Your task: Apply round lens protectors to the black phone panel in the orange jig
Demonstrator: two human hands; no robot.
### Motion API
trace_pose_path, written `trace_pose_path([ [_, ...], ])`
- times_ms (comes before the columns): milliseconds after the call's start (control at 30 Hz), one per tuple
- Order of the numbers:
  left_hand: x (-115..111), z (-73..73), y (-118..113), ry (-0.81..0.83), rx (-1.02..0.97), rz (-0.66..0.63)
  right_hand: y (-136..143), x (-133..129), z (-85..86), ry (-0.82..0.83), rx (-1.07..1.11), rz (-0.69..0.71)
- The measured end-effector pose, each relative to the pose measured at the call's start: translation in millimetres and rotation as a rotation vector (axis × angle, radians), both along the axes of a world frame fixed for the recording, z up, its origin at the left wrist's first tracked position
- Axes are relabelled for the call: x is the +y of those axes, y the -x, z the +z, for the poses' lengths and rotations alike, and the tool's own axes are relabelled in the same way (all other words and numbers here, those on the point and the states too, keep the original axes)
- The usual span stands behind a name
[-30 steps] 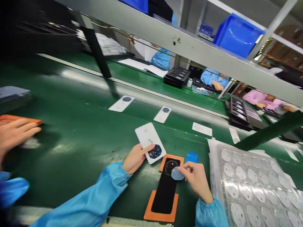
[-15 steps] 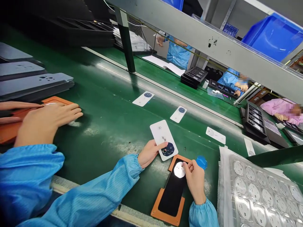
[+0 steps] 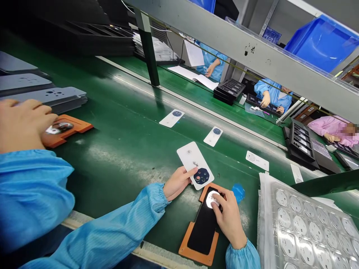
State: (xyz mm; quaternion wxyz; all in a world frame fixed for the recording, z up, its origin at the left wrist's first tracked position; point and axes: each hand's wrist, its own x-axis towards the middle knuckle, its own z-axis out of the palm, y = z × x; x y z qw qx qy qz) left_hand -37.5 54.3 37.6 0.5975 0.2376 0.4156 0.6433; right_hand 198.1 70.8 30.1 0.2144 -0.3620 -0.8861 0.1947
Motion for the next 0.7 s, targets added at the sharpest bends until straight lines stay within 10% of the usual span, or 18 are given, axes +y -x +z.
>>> trace_pose_path([
  [333, -13.6, 7.0, -28.7, -0.124, 0.174, 0.001, 73.8, -16.1, 25.5, -0.240, 0.362, -0.292],
  [700, -22.2, 2.2, -33.1, -0.275, 0.348, -0.046, 76.6, -8.3, 20.3, -0.213, 0.446, -0.362],
])
